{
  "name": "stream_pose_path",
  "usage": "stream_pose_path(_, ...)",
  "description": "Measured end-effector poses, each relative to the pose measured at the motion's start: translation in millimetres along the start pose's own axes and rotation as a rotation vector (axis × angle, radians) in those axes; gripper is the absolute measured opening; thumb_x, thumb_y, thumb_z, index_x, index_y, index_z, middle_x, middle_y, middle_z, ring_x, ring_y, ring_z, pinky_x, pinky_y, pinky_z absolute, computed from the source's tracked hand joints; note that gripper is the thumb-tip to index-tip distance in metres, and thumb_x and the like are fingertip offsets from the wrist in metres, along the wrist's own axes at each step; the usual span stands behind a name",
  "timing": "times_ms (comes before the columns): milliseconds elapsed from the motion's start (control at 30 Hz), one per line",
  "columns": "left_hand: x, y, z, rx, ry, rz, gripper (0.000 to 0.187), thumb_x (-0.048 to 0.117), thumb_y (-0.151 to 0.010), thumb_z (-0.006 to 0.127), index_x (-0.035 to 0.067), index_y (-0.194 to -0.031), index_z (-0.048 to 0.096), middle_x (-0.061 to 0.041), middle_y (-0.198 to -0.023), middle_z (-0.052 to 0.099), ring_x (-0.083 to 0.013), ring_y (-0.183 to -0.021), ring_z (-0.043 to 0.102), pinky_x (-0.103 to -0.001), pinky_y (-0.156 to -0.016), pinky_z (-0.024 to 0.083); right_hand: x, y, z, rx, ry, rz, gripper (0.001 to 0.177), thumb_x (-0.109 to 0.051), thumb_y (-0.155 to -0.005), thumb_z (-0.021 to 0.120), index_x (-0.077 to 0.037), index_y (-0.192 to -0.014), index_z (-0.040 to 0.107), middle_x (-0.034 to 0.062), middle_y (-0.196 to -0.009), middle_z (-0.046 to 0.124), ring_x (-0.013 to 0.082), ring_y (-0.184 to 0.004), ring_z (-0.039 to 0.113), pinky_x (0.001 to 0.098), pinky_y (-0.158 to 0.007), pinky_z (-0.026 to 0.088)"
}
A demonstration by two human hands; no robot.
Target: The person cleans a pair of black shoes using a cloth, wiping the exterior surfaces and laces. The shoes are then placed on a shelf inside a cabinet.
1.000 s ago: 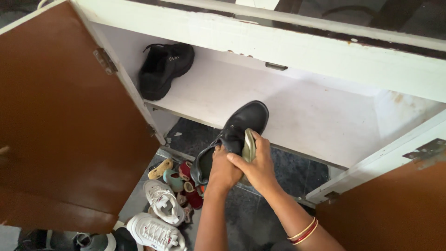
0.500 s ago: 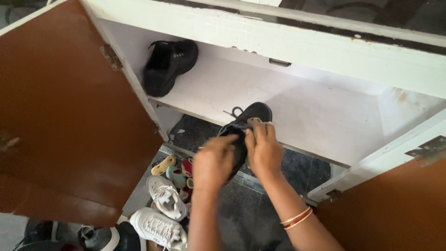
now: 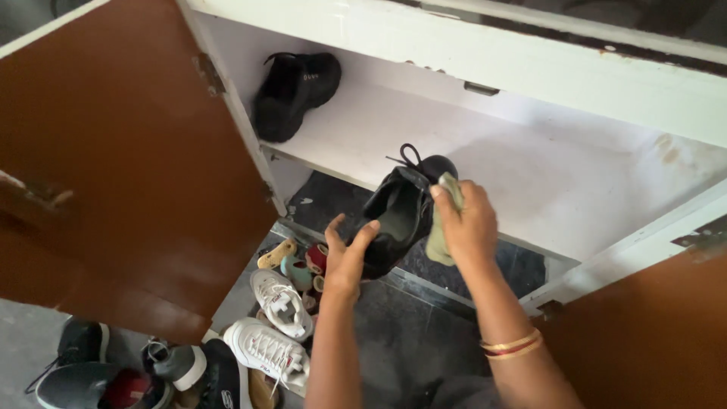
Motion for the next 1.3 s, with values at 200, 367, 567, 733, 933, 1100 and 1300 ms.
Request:
stream_pose_path(200,2.1,-8.7,8.4,0.091,-0.067,0.154,0.092,0.046,-0.070,0.081,0.008,-0.142,0.038,-0.024,-0.120,0.062,-0.0271,-0.102,0.066,-0.035,-0.087,0.054,-33.7,38.4,8.9,-0.571,0.023,0.115,0.059,-0.039,-0.076,0.073,-0.014,-0.128,0.061,0.0161,-0.096,0.076,0.0329,-0.087,0.076,0.0427,-0.075,0.058)
stream_pose_path(367,-3.0,-8.5,19.4,0.066,0.084,0.151,0.094,0.046,-0.067,0.082,0.006,-0.140,0.037,-0.026,-0.113,0.066,-0.0291,-0.097,0.068,-0.036,-0.086,0.054,-28.2,59.0,47.5,-0.734,0.192,0.224,0.064,-0.048,-0.082,0.074,-0.010,-0.130,0.055,0.0219,-0.094,0.075,0.0388,-0.091,0.073,0.0465,-0.076,0.055)
stream_pose_path(567,3.9,-14.8,10.4,0.127,-0.040,0.135,0.099,0.048,-0.067,0.084,0.009,-0.145,0.037,-0.024,-0.133,0.055,-0.0306,-0.118,0.059,-0.040,-0.097,0.050,-30.0,48.0,63.4,-0.459,0.141,0.084,0.059,-0.042,-0.079,0.077,0.000,-0.116,0.057,0.0244,-0.086,0.072,0.0415,-0.083,0.072,0.0483,-0.068,0.054)
stream_pose_path(733,19.7,-34.5,-1.4,0.142,0.242,0.207,0.094,0.043,-0.080,0.077,0.010,-0.156,0.031,-0.019,-0.155,0.037,-0.0291,-0.141,0.041,-0.039,-0.111,0.037,-39.1,18.4,91.0,-0.403,0.028,0.028,0.048,-0.038,-0.080,0.078,0.001,-0.099,0.055,0.0231,-0.081,0.071,0.0412,-0.078,0.071,0.0465,-0.063,0.054)
stream_pose_path(933,25.6,-54.7,-3.9,-0.045,0.506,0.265,0.084,0.027,-0.089,0.063,0.015,-0.161,0.021,-0.017,-0.160,0.040,-0.0291,-0.146,0.041,-0.037,-0.115,0.032,-53.5,-33.6,159.8,-0.395,-0.021,-0.038,0.053,-0.042,-0.083,0.078,0.001,-0.097,0.052,0.0247,-0.075,0.068,0.0426,-0.071,0.070,0.0470,-0.061,0.053)
stream_pose_path(1100,15.8,-72.0,-10.0,-0.017,0.481,0.200,0.076,0.027,-0.091,0.059,0.017,-0.160,0.026,-0.009,-0.165,0.035,-0.0245,-0.151,0.035,-0.039,-0.120,0.027,-61.5,-71.6,222.7,-0.403,0.003,-0.156,0.057,-0.047,-0.083,0.080,-0.001,-0.103,0.054,0.0245,-0.074,0.068,0.0428,-0.071,0.070,0.0478,-0.061,0.054)
stream_pose_path(1300,-4.8,-81.4,-24.3,0.122,0.478,0.054,0.068,0.030,-0.090,0.060,0.018,-0.154,0.042,-0.005,-0.165,0.037,-0.0238,-0.150,0.038,-0.045,-0.119,0.030,-49.3,-105.0,275.4,-0.442,0.035,-0.195,0.054,-0.045,-0.087,0.076,-0.001,-0.108,0.052,0.0248,-0.085,0.070,0.0434,-0.082,0.070,0.0494,-0.070,0.054)
Point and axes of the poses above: each hand's wrist, its own y-axis away from the middle knuckle, its own z-axis out of the palm, x = y × z, the point moved 9 cm from there along -y, towards the middle knuckle
